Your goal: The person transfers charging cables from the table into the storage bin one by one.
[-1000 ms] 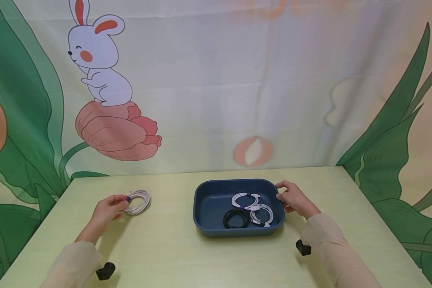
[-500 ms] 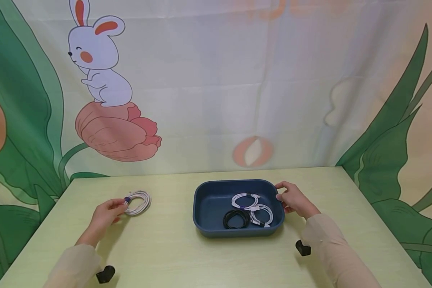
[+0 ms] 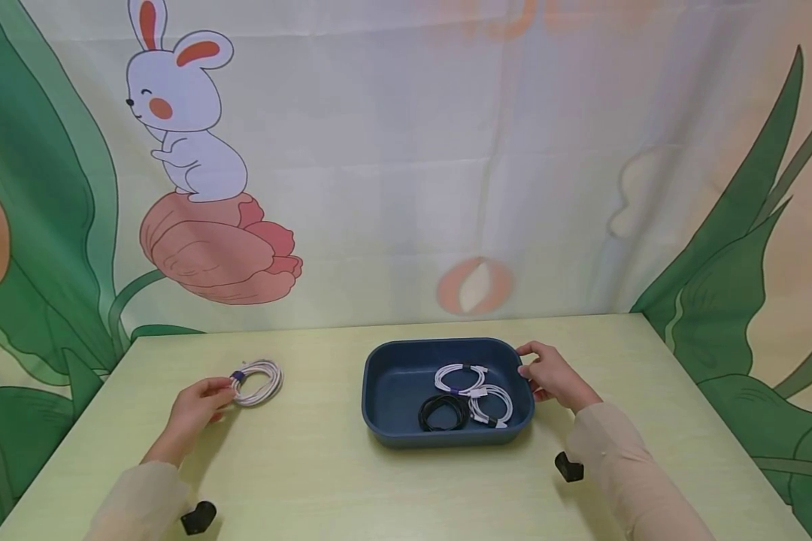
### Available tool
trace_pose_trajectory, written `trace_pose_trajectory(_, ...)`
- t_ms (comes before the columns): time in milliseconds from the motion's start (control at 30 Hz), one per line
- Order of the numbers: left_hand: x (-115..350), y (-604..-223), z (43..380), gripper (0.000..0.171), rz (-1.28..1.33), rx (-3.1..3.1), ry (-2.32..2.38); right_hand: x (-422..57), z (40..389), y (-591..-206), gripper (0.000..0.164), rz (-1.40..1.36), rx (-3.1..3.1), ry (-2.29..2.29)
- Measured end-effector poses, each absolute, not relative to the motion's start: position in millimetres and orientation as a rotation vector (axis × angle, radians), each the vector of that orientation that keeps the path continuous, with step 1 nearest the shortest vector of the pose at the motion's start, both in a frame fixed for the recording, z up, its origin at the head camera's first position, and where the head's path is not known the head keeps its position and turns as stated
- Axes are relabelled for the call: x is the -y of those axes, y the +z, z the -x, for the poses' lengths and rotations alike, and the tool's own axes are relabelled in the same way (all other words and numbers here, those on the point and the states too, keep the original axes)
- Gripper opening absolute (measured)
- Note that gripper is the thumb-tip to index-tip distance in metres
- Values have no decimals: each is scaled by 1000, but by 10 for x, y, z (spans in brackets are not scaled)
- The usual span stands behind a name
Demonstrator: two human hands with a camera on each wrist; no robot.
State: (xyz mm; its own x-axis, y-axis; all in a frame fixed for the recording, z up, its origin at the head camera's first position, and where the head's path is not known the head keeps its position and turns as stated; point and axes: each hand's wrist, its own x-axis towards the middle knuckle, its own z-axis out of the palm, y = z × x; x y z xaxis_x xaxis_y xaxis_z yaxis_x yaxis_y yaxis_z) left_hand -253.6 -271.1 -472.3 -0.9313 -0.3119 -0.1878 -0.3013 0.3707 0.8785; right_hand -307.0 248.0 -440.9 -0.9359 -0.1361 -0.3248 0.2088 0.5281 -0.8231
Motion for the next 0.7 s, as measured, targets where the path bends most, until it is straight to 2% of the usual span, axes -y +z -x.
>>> trace_pose_trajectory(433, 2712, -4787, 2546, 36, -612, 2555, -1646, -2495, 3079, -4429, 40, -55, -2415, -1390)
trace_pose_trajectory(700, 2691, -4842, 2584, 38, -737, 2500, -1649, -2497, 3088, -4440, 41, -62, -2416, -1386)
